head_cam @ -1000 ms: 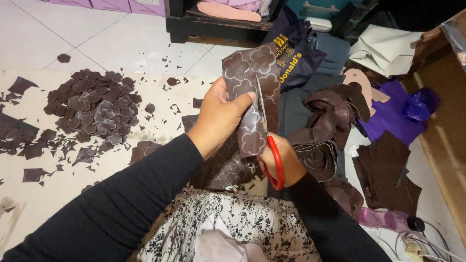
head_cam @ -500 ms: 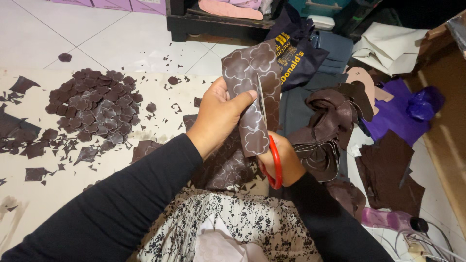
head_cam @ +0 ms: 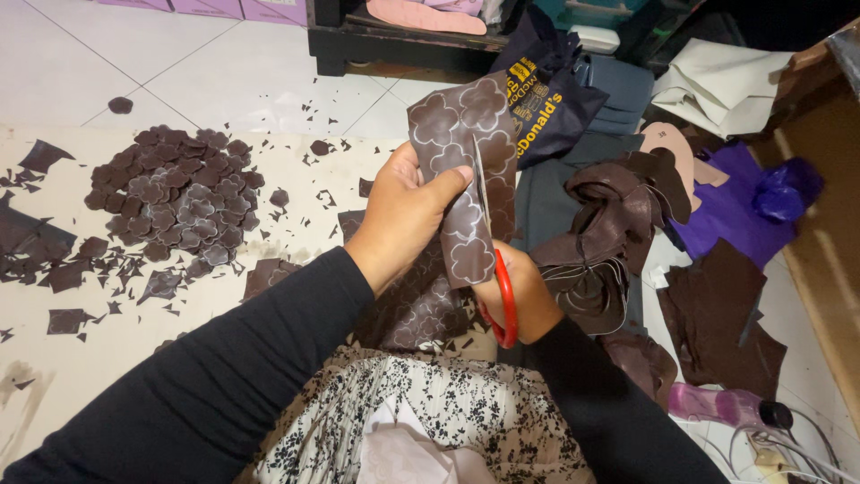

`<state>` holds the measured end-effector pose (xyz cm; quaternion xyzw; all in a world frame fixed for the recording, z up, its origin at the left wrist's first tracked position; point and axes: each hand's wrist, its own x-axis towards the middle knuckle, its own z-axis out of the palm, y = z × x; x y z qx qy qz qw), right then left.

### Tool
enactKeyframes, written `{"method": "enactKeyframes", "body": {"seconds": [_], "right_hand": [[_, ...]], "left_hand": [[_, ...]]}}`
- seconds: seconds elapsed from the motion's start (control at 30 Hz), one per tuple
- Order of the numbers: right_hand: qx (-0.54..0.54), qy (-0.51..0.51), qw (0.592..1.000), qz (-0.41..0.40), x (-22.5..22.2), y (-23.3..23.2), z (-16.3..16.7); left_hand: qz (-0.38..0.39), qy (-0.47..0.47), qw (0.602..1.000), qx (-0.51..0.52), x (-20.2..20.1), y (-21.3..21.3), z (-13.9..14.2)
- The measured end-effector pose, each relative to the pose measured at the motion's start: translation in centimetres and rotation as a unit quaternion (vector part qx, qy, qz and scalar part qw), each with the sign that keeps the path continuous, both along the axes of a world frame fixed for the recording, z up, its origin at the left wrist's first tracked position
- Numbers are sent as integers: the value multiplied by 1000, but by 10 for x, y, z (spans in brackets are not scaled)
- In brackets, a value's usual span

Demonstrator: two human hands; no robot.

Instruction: The person uses red-handled scissors to cut a brown patterned sheet into small flower-shaped pieces. The cut pieces accumulate on the floor while the person continues cutting from the same sheet.

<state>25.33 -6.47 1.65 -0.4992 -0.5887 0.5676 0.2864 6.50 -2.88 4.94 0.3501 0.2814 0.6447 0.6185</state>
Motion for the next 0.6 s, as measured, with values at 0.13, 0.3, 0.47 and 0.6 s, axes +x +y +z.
{"method": "enactKeyframes", "body": {"seconds": [0.13, 0.3, 0.47, 0.6], "right_hand": [[6, -2, 1000, -2, 1, 0, -4], [4, -9, 1000, 3, -2, 1, 0], [16, -22, 1000, 2, -4, 0, 7], [3, -15, 1000, 6, -7, -1, 8]], "left_hand": [[-3, 5, 1000, -1, 0, 0, 0], [-2, 10, 1000, -16, -1, 0, 0], [2, 13, 1000, -20, 0, 1, -1], [7, 13, 1000, -8, 0, 1, -3]]}}
